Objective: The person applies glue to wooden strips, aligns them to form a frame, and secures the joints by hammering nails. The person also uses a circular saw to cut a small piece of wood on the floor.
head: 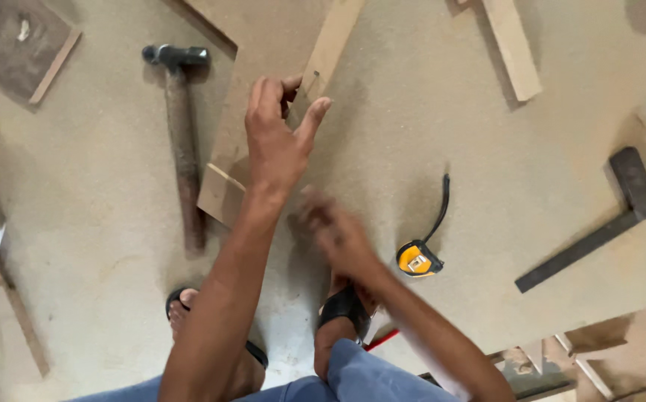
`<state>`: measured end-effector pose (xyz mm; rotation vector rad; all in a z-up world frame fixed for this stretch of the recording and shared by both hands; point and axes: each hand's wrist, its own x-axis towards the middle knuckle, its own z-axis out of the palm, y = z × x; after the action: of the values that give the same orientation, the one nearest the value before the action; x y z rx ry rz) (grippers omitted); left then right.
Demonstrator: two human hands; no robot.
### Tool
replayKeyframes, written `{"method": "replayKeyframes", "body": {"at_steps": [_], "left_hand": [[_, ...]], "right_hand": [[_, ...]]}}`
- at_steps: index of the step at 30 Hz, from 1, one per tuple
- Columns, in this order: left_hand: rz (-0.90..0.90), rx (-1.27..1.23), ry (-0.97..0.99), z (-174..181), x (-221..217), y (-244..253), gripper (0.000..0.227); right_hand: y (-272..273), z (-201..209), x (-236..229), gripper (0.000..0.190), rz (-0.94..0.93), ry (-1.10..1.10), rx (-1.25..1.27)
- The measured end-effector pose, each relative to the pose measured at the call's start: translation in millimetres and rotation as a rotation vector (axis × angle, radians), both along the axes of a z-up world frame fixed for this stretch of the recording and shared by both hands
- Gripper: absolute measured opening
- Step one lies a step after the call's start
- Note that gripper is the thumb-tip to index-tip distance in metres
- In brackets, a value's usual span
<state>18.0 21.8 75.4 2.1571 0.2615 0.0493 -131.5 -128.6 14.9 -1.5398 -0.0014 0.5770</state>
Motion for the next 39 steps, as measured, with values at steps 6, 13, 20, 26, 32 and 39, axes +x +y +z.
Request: {"method": "replayKeyframes", "body": {"at_steps": [6,13,20,26,32,39], "left_hand": [[-0.027,0.192,-0.07,-19.6,-10.2,22.3,0.04],[0.033,0.117,-0.094,-58.4,1.1,15.9,0.038],[-0.02,0.101,-0.2,-75.2,7.4,25.5,0.038],[-0.017,-0.003,-0.139,-76.5,13.7,22.4,0.035],[-0.024,0.09,-0.114,-82.0,13.8,20.0,0.04],[-0.057,0.081,-0.153,-87.3,9.8,22.1,0.037]], "right_hand": [[-61.7,-32.8,110.1,0.031,-0.243,-0.339,-0.245],[-59.0,-73.9,175.9,0.055,-0.324,-0.672,-0.334],[-52.1,-82.1,166.4,0.055,-0.329,-0.731,-0.423],[-55.9,-95.4,165.6,0.055,-0.326,-0.773,-0.507],[-66.2,-121.1,163.5,0.066,-0.331,-0.771,-0.524],[-68.1,-134.9,161.7,0.062,-0.323,-0.775,-0.558]]}}
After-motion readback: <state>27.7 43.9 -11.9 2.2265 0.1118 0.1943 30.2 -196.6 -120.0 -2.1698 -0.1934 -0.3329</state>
